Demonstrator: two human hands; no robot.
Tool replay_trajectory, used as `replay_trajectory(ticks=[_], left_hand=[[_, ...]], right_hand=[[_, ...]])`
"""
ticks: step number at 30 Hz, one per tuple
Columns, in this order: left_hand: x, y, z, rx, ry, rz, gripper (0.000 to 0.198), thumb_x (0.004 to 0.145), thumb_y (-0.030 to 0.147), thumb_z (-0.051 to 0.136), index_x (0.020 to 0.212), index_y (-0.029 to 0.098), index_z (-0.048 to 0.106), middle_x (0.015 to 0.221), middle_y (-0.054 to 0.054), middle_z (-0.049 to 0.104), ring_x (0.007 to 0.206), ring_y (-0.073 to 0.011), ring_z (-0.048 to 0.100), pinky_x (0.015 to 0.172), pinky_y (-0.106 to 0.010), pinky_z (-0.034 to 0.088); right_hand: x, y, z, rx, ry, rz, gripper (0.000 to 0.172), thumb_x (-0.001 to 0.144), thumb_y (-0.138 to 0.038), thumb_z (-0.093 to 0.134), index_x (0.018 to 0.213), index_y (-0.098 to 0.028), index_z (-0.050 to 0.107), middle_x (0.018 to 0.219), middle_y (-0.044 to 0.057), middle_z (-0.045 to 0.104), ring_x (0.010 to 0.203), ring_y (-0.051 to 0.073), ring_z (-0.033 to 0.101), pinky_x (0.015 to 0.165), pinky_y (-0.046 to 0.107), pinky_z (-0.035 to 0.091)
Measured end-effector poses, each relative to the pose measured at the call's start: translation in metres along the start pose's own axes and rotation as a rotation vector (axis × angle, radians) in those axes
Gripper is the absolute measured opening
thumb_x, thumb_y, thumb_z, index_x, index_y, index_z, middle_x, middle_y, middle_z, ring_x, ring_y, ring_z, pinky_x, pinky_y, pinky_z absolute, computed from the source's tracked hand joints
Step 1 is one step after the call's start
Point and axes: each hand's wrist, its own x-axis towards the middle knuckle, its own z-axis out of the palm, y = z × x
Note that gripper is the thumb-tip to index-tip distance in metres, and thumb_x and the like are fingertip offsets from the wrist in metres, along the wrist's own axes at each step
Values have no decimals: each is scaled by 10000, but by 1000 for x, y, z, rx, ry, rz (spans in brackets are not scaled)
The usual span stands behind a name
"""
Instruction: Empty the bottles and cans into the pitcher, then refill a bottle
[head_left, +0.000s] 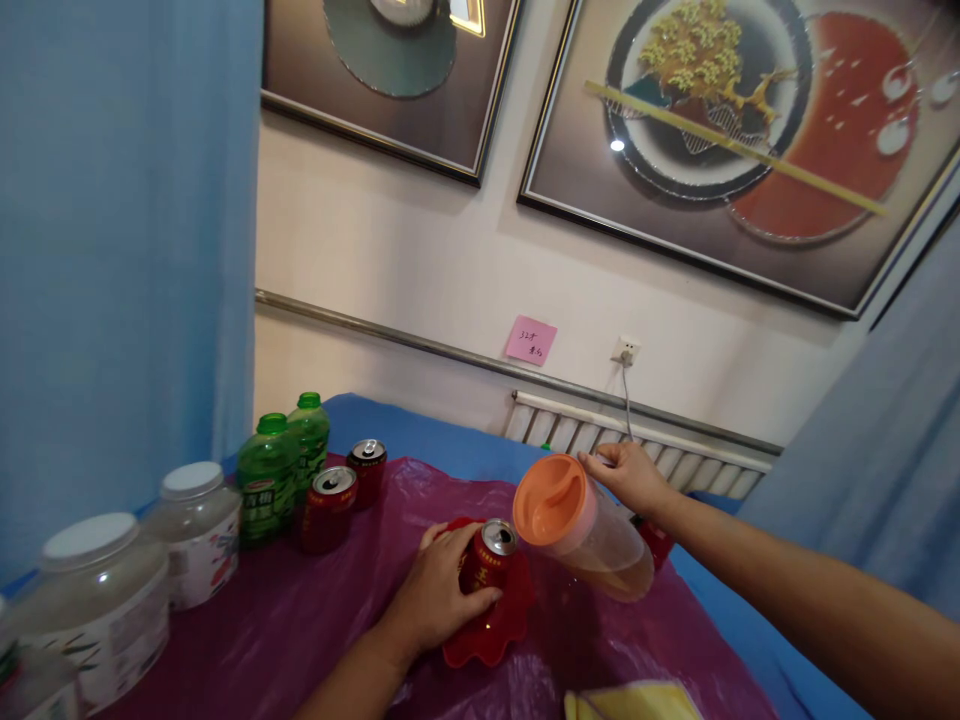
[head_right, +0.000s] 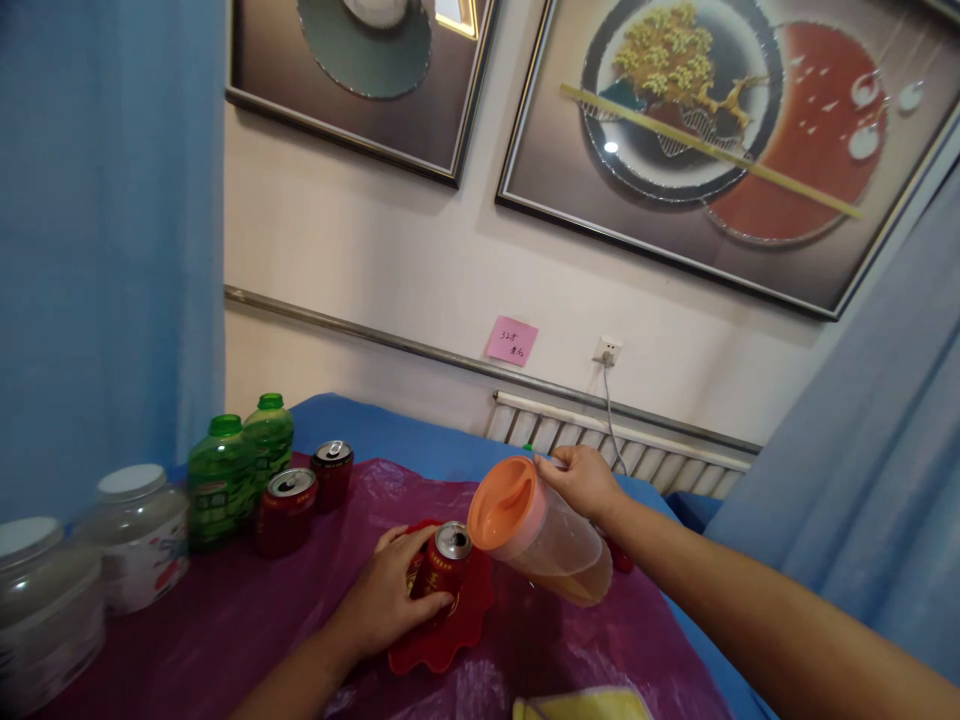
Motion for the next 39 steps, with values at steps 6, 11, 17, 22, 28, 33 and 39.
replay_trajectory(ticks=[6,11,17,22,28,33,39], left_hand=[[1,3,-2,-17,-6,2,699,633,278,822,1295,248,603,1308,-82,694,1240,-344,598,1173,-590,290],[1,2,-1,-27,-19,6,713,634,287,827,1306,249,594,1330,-86,682,1258,-342,584,1179,-594,273],[1,1,-1,-25,0,1,716,625,289,826,1303,244,601,1316,-94,690,1250,-348,590,1177,-585,285],[1,3,-2,-18,10,12,703,630,296,825,1297,252,605,1306,-99,694,1241,-361,593,1161,-591,307],[0,6,-4,-16,-2,1,708,633,286,827,1303,261,601,1314,-89,692,1251,-360,590,1170,-591,298],[0,5,-3,-6,3,0,702,627,286,830,1292,247,610,1303,-89,698,1249,-361,593,1163,-584,319],[0,2,-1,-18,-8,3,722,639,285,830,1318,237,588,1333,-103,679,1268,-354,575,1178,-592,281]], right_hand=[[-1,-1,-1,-5,-8,16,520,825,-587,520,542,-245,249,527,-68,210,502,92,220,481,278,148],[-1,-2,-1,-10,-19,19,520,829,-589,518,541,-243,257,520,-68,219,496,92,232,481,276,151],[-2,-3,-1,-9,-21,16,517,833,-585,514,542,-244,258,516,-67,229,496,92,231,477,271,156],[-1,-2,0,10,-31,31,520,834,-593,524,542,-242,276,514,-66,244,491,92,238,470,267,161],[-1,-5,-2,-8,-21,4,520,830,-575,532,537,-244,259,508,-62,236,487,92,233,468,273,150],[0,-8,-4,-25,-14,-10,519,826,-574,524,540,-245,242,516,-63,224,493,92,225,479,281,142],[0,-7,-4,-10,-12,-3,510,825,-566,530,544,-246,250,517,-65,222,494,92,225,478,277,145]])
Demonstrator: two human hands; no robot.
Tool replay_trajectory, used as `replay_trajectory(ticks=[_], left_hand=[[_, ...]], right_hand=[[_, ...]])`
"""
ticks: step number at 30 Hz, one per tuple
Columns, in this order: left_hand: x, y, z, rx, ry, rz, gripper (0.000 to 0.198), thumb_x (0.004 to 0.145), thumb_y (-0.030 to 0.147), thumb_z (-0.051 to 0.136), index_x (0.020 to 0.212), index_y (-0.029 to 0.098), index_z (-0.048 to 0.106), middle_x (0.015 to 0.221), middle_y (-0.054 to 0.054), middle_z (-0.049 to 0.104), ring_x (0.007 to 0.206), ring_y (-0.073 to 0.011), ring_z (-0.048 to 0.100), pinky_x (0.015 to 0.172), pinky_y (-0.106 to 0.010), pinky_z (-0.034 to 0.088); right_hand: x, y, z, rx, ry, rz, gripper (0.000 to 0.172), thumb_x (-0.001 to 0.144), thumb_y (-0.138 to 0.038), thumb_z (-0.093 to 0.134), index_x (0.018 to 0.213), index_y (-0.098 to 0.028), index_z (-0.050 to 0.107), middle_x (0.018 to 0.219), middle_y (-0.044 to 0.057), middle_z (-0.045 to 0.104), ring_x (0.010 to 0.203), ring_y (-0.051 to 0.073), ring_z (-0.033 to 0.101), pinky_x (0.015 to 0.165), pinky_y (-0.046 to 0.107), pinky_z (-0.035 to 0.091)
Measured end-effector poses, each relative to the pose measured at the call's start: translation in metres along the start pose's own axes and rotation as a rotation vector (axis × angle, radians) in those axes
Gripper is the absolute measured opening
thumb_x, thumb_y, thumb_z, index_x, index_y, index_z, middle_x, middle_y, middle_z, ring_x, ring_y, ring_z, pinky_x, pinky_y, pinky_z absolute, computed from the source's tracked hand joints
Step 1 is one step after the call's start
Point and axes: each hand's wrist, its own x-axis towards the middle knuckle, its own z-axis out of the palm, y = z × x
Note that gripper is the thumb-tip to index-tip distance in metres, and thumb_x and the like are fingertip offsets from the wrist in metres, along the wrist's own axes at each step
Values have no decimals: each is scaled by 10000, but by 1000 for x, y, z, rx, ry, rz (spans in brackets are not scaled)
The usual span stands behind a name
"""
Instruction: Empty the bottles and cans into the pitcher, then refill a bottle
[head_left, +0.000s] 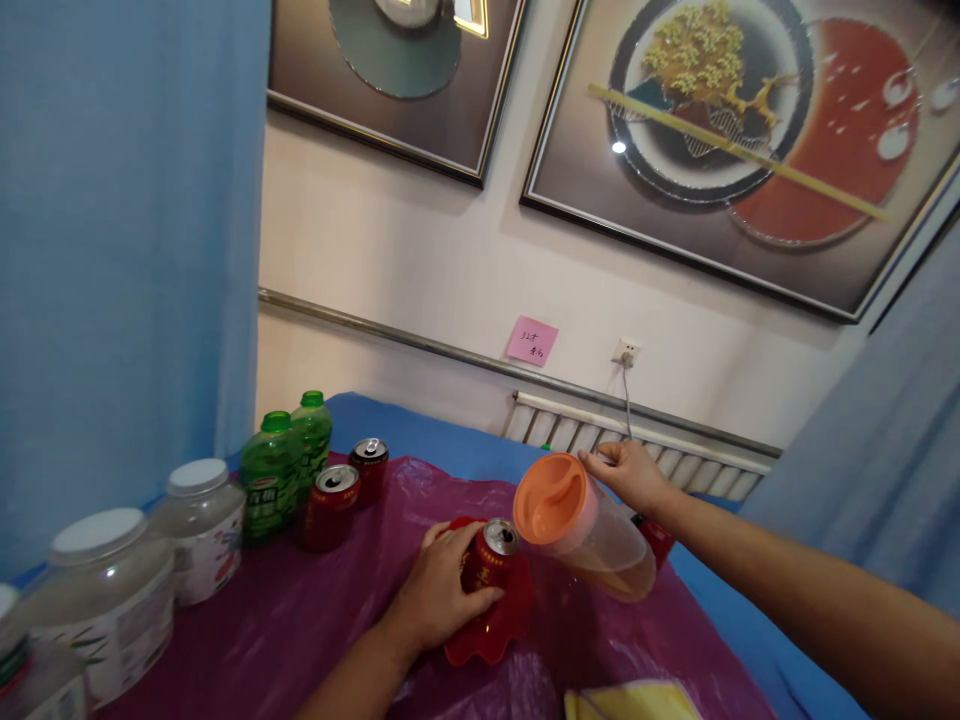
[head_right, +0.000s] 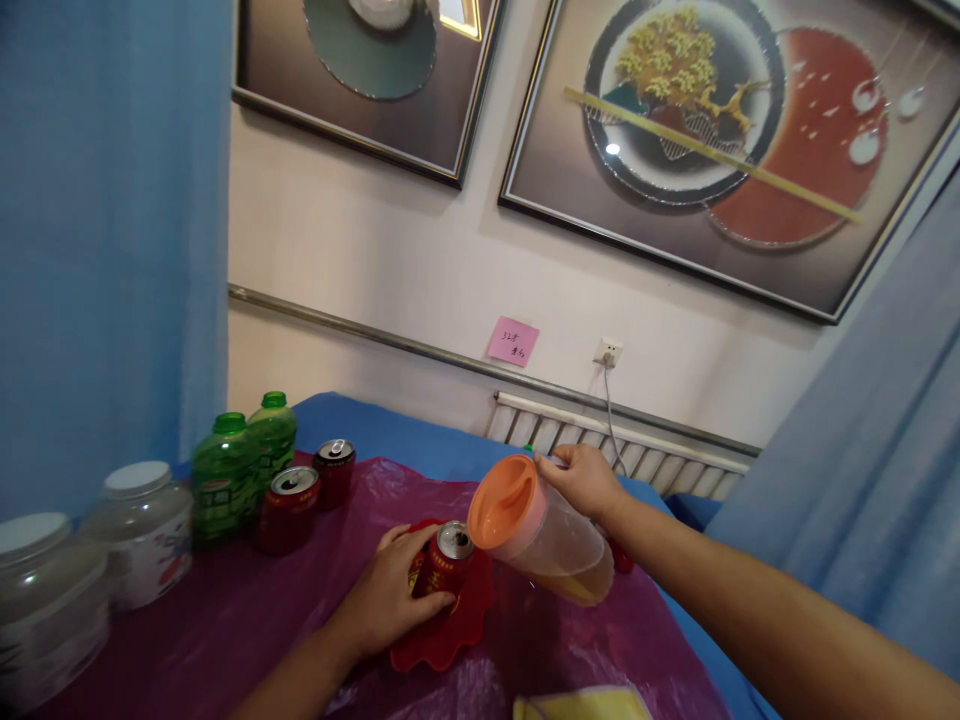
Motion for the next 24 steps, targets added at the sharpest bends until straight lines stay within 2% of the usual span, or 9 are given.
replay_trajectory(ticks=[24], left_hand=[[0,-1,0,11,36,25,702,628,312,825,1294,254,612,1280,-86,709,1222,-356,610,1155,-582,337]], right_hand=[[0,-3,-2,-4,3,-2,522,826,-579,521,543,-243,239,530,-61,214,499,91,223,475,278,145]])
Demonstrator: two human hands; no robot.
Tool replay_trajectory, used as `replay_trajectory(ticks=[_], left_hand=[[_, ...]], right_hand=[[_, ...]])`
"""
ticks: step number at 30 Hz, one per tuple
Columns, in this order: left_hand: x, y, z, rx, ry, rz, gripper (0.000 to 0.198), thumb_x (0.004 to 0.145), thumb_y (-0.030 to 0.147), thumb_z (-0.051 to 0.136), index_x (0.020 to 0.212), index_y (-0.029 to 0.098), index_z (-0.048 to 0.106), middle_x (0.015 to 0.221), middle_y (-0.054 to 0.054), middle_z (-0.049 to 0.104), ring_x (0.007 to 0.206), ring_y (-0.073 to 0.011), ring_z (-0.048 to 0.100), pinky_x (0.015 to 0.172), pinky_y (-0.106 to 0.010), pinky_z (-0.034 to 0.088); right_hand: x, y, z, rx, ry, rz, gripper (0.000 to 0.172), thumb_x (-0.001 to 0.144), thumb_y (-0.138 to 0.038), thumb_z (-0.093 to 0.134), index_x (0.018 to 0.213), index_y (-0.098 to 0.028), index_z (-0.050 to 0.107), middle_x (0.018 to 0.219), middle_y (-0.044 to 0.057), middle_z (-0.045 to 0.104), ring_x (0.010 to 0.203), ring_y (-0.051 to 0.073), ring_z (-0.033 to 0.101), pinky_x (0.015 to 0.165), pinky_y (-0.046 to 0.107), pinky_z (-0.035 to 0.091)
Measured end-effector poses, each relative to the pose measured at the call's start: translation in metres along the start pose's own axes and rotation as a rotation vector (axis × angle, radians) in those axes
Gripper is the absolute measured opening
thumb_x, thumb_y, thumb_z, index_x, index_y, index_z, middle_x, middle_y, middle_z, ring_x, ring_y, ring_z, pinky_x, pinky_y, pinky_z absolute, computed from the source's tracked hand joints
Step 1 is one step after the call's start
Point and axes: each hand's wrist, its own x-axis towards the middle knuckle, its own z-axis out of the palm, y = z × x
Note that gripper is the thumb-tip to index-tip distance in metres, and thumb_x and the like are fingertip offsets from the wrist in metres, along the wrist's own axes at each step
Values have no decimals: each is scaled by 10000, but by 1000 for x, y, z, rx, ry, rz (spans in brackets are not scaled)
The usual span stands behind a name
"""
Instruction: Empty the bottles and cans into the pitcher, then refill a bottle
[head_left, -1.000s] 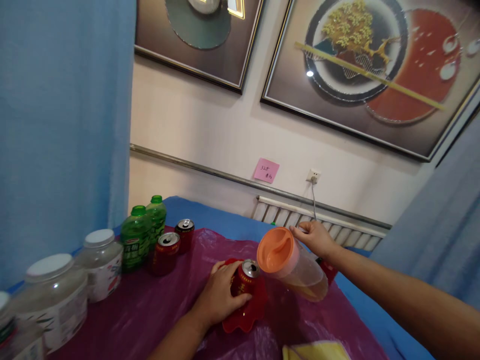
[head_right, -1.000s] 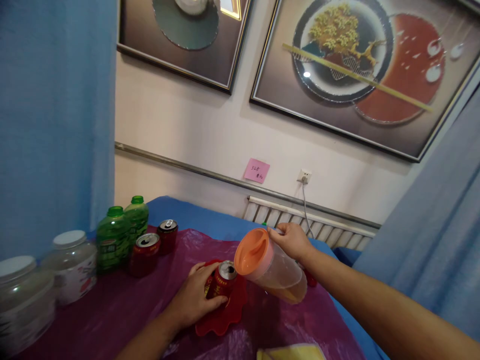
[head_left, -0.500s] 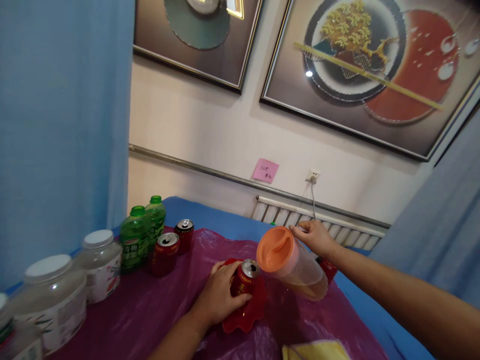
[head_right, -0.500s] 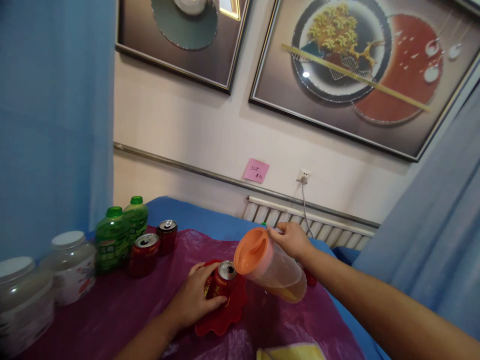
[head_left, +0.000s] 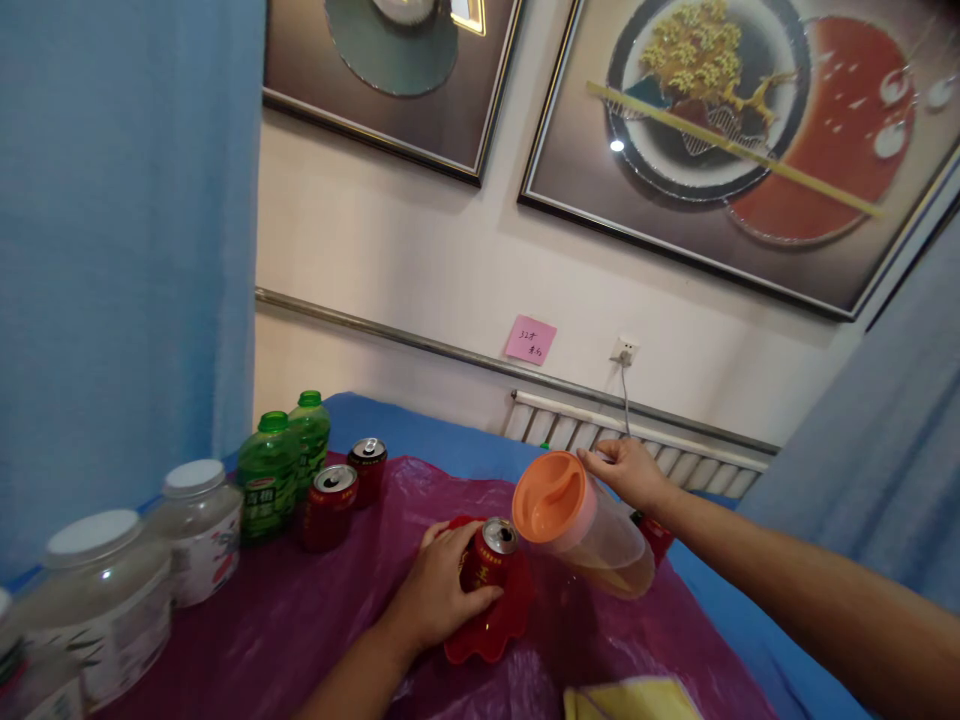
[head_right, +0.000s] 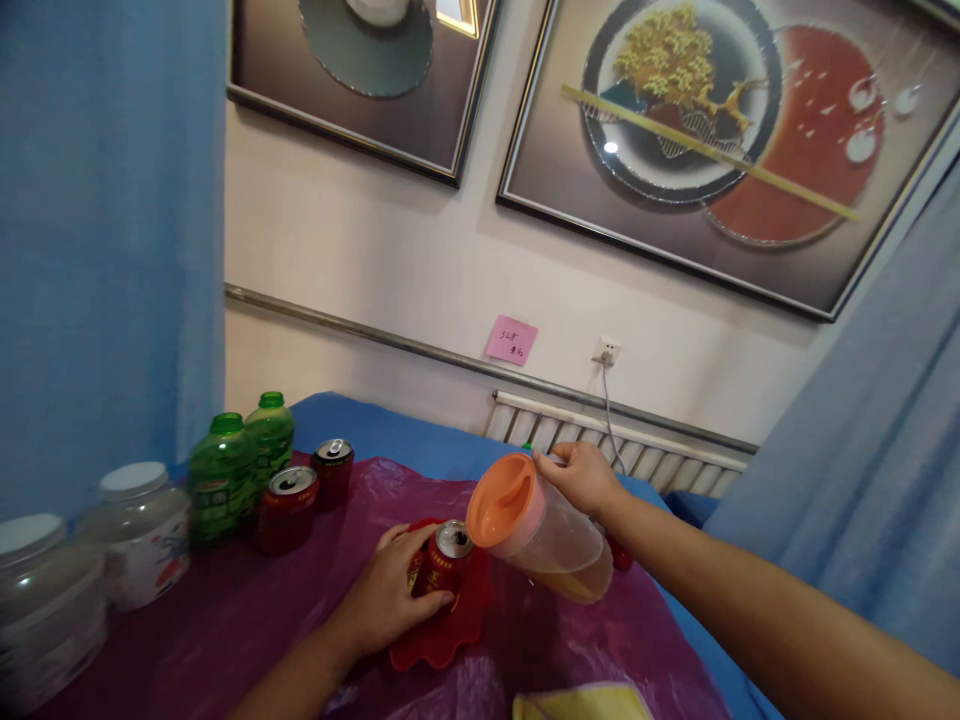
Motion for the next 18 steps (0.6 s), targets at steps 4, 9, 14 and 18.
replay_trajectory(ticks=[4,9,14,18], left_hand=[[0,-2,1,-2,-1,0,711,626,313,824,1301,261,608,1287,-91,705,1222,-355,610,1153,-584,336],[1,-1,0,-11,-17,-8,716,625,297,828,1304,249,603,1298,-89,698,1233,-352,600,1162,-580,321],[1,-2,1,-17,-22,4,712,637,284,819,1311,261,593,1302,-89,695,1238,-346,594,1168,-583,302],[0,-1,1,-8,-13,-6,712,627,301,824,1303,254,602,1295,-90,700,1236,-358,598,1156,-584,324]], right_hand=[[1,0,-1,-5,-4,-1,515,823,-572,530,537,-241,258,516,-60,229,492,91,230,472,277,147],[2,2,-1,-4,-1,-7,516,823,-575,528,538,-241,258,512,-60,236,491,92,234,474,276,156],[2,4,0,-5,0,4,514,825,-582,529,540,-239,273,519,-59,242,495,93,239,476,273,167],[3,4,0,-13,-4,-1,524,833,-595,524,539,-237,277,520,-60,237,494,93,244,475,272,167]])
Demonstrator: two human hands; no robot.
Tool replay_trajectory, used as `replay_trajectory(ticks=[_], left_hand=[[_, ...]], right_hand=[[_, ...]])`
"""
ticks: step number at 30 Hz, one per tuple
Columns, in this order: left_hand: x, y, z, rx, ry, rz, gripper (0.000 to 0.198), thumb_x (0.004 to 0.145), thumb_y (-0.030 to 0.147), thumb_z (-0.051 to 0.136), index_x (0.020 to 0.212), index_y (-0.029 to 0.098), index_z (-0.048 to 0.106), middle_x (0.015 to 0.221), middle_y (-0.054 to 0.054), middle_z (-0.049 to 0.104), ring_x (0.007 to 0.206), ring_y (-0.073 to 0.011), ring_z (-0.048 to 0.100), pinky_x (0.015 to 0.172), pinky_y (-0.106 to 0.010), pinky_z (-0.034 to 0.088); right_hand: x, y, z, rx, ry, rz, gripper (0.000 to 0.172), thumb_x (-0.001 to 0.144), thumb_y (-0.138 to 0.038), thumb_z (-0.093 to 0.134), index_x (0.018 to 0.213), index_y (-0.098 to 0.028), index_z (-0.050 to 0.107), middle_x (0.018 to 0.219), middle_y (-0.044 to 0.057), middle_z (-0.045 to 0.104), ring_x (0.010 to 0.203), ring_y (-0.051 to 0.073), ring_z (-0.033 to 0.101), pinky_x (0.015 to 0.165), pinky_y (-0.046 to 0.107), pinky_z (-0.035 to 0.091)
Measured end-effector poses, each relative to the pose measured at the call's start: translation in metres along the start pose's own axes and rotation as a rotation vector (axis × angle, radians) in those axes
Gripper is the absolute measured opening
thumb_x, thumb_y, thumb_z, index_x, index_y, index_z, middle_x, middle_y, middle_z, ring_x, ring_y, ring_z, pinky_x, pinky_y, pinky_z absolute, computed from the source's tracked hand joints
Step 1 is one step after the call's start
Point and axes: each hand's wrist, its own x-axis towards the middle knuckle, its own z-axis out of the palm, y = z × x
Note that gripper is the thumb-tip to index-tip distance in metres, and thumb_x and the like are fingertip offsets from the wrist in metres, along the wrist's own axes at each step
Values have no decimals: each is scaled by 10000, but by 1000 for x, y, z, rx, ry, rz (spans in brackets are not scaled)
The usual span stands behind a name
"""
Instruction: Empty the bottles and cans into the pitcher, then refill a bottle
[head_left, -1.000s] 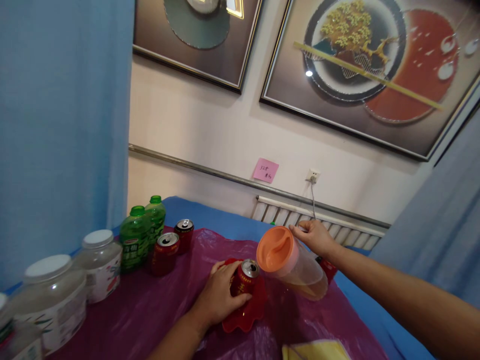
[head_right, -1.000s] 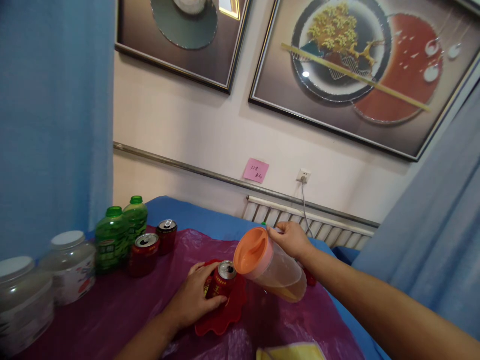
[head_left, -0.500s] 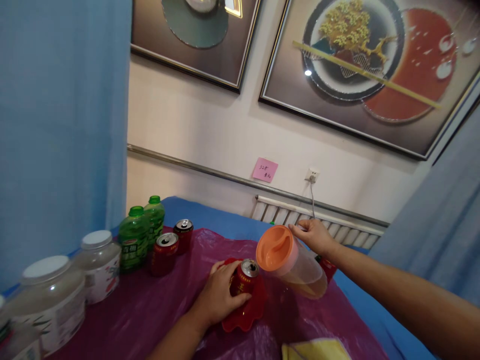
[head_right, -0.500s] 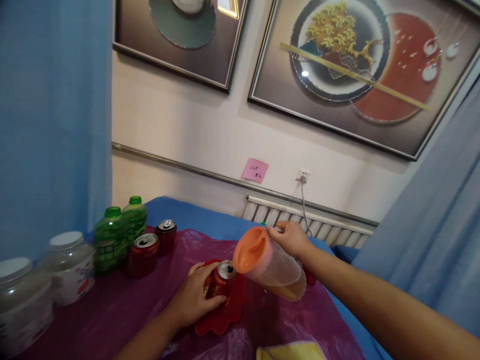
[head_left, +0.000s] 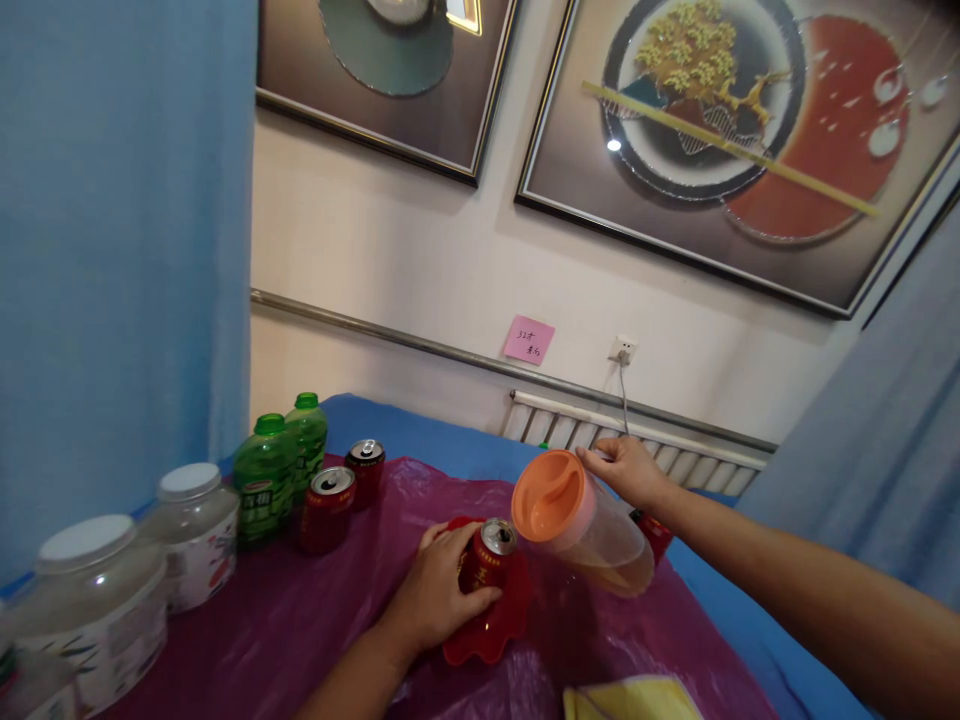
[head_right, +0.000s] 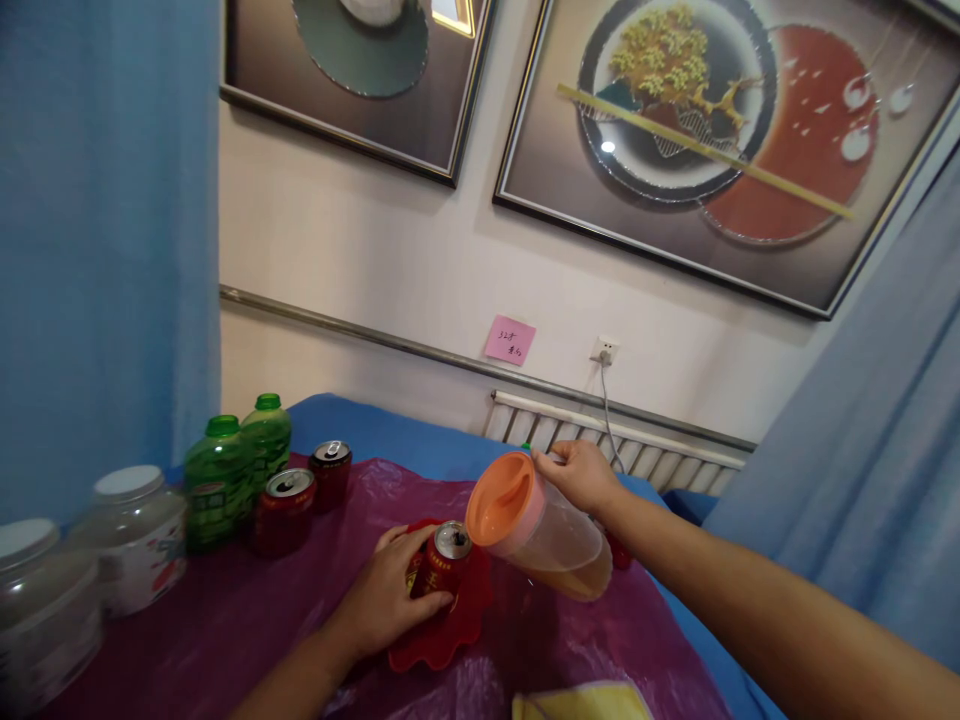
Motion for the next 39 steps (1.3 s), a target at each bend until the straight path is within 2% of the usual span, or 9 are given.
replay_trajectory(ticks=[7,39], left_hand=[[1,1,-1,10,-32,-8,710,646,288,827,1314,243,590,1316,-97,684,1253,-357,579,1165,-587,303],[0,2,-2,7,-26,-11,718,640,277,839,1314,242,594,1318,-94,685,1255,-356,579,1162,-579,313]], right_hand=[[0,1,0,16,-1,0,518,832,-581,530,539,-241,270,509,-62,245,486,90,240,472,273,160],[-1,-2,0,-10,3,-11,528,833,-590,521,544,-240,251,525,-63,221,498,89,225,486,281,145]])
